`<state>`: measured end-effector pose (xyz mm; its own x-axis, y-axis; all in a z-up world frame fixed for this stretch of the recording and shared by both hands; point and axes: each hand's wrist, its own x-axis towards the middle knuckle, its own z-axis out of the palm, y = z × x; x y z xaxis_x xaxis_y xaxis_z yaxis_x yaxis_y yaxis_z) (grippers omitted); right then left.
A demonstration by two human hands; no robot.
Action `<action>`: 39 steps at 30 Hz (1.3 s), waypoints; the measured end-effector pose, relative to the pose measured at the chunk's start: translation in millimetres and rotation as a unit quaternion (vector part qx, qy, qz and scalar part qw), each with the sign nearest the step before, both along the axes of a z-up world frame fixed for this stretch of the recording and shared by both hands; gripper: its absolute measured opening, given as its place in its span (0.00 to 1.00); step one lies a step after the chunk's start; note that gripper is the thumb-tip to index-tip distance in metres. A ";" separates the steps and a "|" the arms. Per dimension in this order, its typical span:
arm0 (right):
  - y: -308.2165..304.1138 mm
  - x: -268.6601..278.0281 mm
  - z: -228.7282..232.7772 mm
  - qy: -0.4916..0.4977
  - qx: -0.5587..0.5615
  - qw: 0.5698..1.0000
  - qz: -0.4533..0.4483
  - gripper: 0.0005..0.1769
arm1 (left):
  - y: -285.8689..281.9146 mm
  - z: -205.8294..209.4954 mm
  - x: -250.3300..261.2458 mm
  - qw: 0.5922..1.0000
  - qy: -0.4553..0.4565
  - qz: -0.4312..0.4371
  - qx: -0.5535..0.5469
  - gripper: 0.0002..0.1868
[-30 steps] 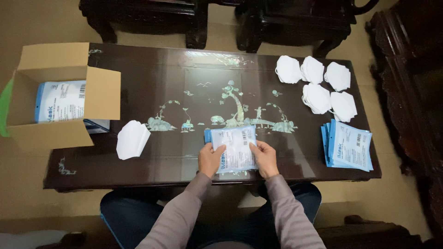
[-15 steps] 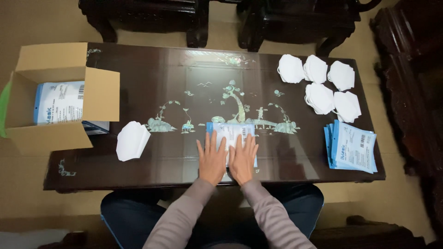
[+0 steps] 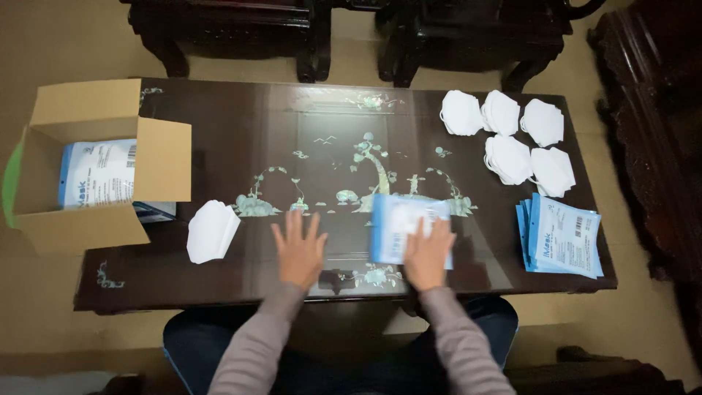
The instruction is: Packaging individual face masks into plastic sleeves and stacking them on a table
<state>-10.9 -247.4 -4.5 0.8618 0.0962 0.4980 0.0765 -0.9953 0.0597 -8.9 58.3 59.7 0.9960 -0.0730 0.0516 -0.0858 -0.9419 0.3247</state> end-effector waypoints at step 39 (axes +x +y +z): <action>62.0 0.0 39.6 0.071 0.095 0.992 0.034 0.34 | 197.0 -48.0 -12.3 0.925 -0.052 0.372 -0.061 0.38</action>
